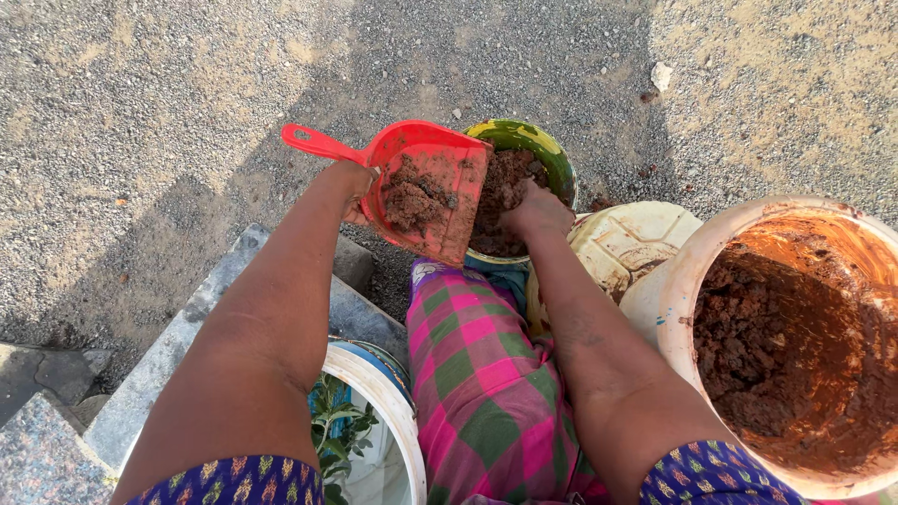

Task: The person mixes a brown mud-like substance in a bucket by hand, periodically adding more from a small green container using a red scoop.

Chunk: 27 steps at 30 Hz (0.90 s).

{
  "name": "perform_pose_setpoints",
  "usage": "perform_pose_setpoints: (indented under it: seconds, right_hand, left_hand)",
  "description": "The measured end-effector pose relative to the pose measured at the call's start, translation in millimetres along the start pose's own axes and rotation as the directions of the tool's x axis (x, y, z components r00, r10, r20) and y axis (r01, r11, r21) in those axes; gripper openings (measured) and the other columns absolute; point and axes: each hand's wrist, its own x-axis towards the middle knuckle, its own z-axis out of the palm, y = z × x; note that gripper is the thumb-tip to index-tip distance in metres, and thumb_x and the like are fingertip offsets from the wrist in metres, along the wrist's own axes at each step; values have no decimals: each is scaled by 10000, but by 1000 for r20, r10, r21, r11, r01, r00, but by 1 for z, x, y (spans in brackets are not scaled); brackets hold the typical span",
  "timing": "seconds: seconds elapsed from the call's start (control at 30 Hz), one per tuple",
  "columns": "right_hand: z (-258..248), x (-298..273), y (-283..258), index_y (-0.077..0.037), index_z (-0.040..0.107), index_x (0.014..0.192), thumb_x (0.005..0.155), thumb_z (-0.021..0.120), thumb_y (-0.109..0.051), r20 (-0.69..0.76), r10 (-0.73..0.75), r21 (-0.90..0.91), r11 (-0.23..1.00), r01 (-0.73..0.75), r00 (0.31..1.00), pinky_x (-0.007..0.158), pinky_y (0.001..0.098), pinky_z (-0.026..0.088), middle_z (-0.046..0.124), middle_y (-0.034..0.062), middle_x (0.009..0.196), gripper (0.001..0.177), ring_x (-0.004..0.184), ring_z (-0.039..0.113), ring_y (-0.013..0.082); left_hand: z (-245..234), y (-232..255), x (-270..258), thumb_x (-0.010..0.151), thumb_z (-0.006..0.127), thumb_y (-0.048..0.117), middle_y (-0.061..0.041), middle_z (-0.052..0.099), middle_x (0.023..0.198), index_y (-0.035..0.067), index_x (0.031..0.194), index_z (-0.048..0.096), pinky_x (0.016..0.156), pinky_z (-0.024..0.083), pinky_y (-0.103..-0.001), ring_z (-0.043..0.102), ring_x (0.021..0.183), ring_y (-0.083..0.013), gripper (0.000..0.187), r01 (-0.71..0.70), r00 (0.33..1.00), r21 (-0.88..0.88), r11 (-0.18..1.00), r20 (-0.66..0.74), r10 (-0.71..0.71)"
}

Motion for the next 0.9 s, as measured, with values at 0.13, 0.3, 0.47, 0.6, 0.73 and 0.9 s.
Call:
perform_pose_setpoints:
  seconds: [0.13, 0.3, 0.47, 0.6, 0.73, 0.9]
  right_hand:
    - [-29, 1, -9, -221, 548, 1408, 745, 796, -442, -146, 5, 179, 984, 21, 989, 1013, 487, 528, 677, 106, 1329, 742, 1233, 647, 328]
    - [-41, -27, -63, -209, 567, 1372, 772, 783, -416, -281, -316, 33, 941, 338, 906, 1019, 564, 500, 687, 167, 1239, 671, 1228, 633, 374]
    - [-25, -43, -111, -265, 659, 1246, 702, 768, -327, -275, -643, -181, 765, 618, 715, 963, 628, 476, 666, 210, 1181, 557, 1178, 602, 449]
    - [-8, -20, -102, -224, 731, 1120, 861, 654, -156, -72, -716, 12, 695, 719, 694, 957, 514, 534, 730, 137, 1126, 279, 1141, 669, 354]
    - [4, 42, -77, -81, 576, 880, 950, 659, -34, -525, -512, 760, 78, 645, 680, 1032, 405, 556, 676, 79, 981, 118, 965, 654, 265]
    - [23, 88, -21, -151, 720, 1107, 866, 659, -76, -590, 135, 563, 776, 286, 796, 1017, 492, 466, 612, 208, 1340, 260, 1231, 563, 416]
  left_hand:
    - [2, -2, 11, 1069, 417, 493, -126, 734, 1212, 75, 1343, 614, 886, 604, -495, 748, 996, -277, 538, 14, 999, -59, 998, 34, -12]
    - [2, -5, 9, 1073, 420, 516, -146, 732, 1207, 80, 1334, 616, 889, 606, -488, 748, 983, -286, 545, 10, 1000, 15, 1000, 8, -10]
    - [0, -5, 13, 1072, 402, 531, -151, 746, 1202, 90, 1288, 644, 897, 611, -483, 745, 975, -284, 548, 3, 1000, 17, 1000, 16, -3]
    - [-1, -11, 20, 1072, 376, 528, -164, 740, 1207, 71, 1296, 617, 893, 614, -495, 741, 993, -291, 564, 53, 996, -44, 998, 79, -49]
    - [-1, -14, 18, 1066, 411, 555, -196, 715, 1249, 50, 1388, 570, 890, 636, -447, 752, 1030, -297, 619, 58, 998, 10, 998, -1, -58]
    - [-1, -9, 11, 1065, 403, 545, -191, 668, 1328, 53, 1431, 531, 887, 628, -460, 732, 1074, -296, 626, 57, 998, 26, 998, 24, -57]
